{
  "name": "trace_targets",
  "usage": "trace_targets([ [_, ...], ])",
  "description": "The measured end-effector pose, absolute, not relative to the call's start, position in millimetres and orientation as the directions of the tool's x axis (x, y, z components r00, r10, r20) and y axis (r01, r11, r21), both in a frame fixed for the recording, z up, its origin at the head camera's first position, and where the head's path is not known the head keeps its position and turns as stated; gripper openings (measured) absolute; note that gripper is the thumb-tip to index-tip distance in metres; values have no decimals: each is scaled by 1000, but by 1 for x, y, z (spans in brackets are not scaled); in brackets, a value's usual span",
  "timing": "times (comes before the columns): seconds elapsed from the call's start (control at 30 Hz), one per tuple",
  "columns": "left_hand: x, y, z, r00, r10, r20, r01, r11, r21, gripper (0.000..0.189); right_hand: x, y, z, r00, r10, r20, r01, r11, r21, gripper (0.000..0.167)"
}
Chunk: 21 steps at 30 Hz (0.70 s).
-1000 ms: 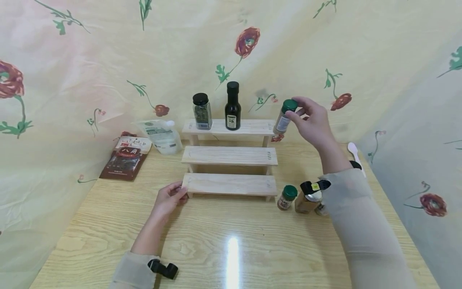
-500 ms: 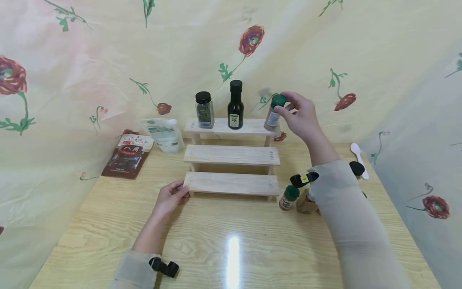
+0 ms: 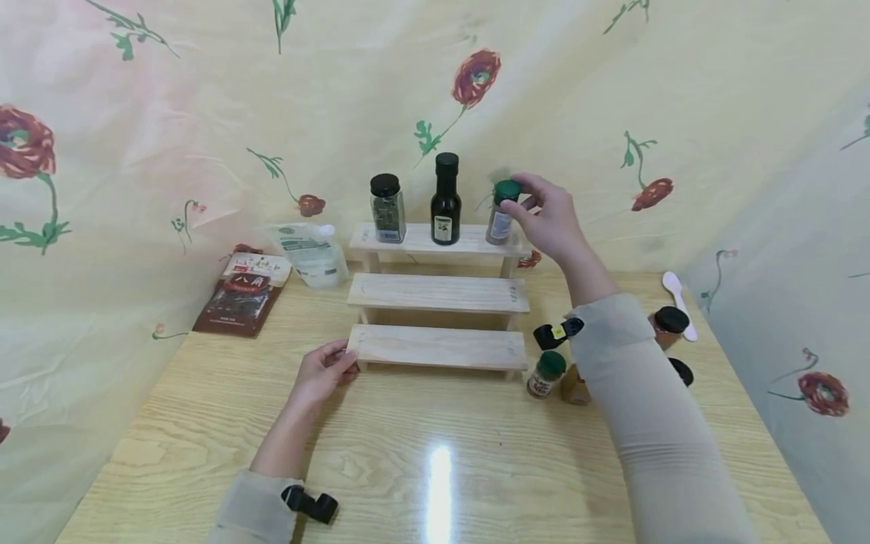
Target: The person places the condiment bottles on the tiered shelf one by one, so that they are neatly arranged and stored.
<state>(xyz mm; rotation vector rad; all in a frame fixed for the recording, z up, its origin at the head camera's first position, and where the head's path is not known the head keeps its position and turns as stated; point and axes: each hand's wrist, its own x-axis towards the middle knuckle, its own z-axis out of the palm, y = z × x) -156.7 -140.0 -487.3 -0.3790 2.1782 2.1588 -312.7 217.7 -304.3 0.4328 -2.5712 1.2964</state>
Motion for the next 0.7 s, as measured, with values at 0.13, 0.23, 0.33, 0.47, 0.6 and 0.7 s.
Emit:
trace_targets([
  [0.13,-157,-139,-489,-967,-142,-209,-210,-12,978,35,-311,217,-305,-937,-179,299,-347,566,-748,49],
  [0.23,-157,-138,-489,-967,-140,-213,-213,-16,977,35,-310,218,-306,-940,-191,283,-342,556,-758,51],
  [0.33,-157,-138,-490,-967,-135,-216,-215,-19,976,35,-309,221,-307,-941,-200,271,-337,542,-770,57],
  [0.47,-157,-138,-489,-966,-134,-221,-220,-24,975,36,-307,229,-310,-939,-207,274,-343,538,-770,62],
  [0.6,-157,-138,-488,-965,-140,-224,-223,-23,975,36,-304,241,-315,-939,-202,279,-345,550,-761,59],
  [0.7,-157,-139,-487,-964,-139,-228,-227,-22,974,36,-301,252,-319,-940,-203,273,-340,569,-749,58],
])
